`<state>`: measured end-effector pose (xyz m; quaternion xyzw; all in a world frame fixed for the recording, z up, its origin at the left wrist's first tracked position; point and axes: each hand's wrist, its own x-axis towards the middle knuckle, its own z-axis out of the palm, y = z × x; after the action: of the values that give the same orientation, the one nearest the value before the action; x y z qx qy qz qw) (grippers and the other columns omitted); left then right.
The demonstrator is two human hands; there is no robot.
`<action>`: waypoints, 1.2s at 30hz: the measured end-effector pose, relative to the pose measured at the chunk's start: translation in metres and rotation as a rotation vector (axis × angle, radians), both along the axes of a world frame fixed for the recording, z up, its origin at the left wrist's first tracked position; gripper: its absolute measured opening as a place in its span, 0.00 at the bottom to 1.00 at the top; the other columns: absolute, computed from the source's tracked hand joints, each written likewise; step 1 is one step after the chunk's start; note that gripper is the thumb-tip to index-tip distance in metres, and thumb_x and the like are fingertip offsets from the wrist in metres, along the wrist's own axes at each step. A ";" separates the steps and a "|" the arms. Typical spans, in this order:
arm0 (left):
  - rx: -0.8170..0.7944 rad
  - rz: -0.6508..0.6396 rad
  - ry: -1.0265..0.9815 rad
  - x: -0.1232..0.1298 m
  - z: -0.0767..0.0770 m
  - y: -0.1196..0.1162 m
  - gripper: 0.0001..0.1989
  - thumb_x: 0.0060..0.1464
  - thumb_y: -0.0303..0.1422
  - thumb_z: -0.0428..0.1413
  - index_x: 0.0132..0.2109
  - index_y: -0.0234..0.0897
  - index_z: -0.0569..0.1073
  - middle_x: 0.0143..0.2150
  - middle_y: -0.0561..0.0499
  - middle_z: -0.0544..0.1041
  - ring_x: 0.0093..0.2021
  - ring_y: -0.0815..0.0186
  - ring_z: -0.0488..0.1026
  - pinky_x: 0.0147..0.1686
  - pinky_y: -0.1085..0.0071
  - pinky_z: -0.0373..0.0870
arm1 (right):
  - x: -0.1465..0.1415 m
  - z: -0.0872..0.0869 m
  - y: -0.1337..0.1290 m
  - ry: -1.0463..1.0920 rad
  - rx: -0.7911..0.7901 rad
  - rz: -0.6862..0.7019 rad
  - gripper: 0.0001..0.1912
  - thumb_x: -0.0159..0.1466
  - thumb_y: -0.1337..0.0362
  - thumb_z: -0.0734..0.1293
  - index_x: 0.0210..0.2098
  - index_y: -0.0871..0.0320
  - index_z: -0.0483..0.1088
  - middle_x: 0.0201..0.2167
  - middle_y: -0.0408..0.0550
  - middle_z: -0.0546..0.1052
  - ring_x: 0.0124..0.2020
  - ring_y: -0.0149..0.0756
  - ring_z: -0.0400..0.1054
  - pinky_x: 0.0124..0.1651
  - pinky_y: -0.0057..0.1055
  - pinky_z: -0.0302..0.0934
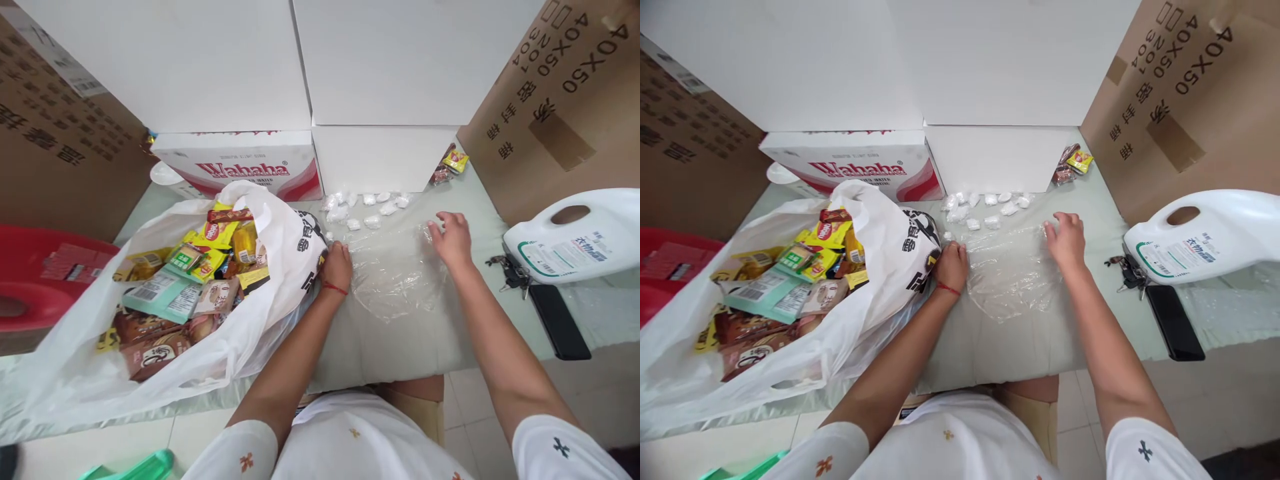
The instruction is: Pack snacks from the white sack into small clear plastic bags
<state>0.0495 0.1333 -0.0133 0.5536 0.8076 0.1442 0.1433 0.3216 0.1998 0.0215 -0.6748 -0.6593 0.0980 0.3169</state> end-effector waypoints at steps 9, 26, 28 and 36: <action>0.122 -0.082 -0.002 0.012 0.042 -0.038 0.23 0.66 0.35 0.53 0.63 0.29 0.65 0.58 0.33 0.70 0.56 0.49 0.72 0.48 0.60 0.71 | -0.082 -0.011 -0.200 -0.401 -0.125 0.626 0.22 0.73 0.55 0.63 0.62 0.58 0.70 0.63 0.59 0.71 0.52 0.50 0.66 0.52 0.46 0.63; -0.012 -0.459 0.210 0.032 -0.011 -0.074 0.41 0.67 0.58 0.35 0.76 0.38 0.52 0.78 0.33 0.45 0.77 0.39 0.37 0.67 0.27 0.33 | -0.015 -0.033 -0.187 0.216 -0.442 -0.348 0.43 0.63 0.40 0.63 0.67 0.65 0.59 0.35 0.52 0.79 0.38 0.48 0.73 0.41 0.38 0.61; -0.026 -0.494 0.206 0.025 -0.009 -0.074 0.42 0.66 0.60 0.35 0.76 0.40 0.51 0.79 0.35 0.43 0.78 0.39 0.36 0.66 0.26 0.33 | -0.011 -0.034 -0.176 0.428 -0.467 -0.265 0.40 0.57 0.41 0.69 0.58 0.63 0.67 0.26 0.44 0.75 0.31 0.41 0.69 0.38 0.34 0.60; -0.059 -0.598 0.095 -0.007 -0.008 -0.074 0.49 0.57 0.67 0.44 0.76 0.47 0.50 0.79 0.37 0.39 0.77 0.36 0.33 0.67 0.27 0.36 | 0.042 -0.020 -0.169 0.525 -0.649 -0.166 0.29 0.43 0.42 0.74 0.35 0.57 0.74 0.23 0.45 0.74 0.25 0.37 0.66 0.30 0.34 0.57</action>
<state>0.0428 0.0588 -0.0208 0.7685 0.6184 0.0462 0.1575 0.3637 0.0306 0.0014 -0.7424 -0.4348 0.4431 0.2521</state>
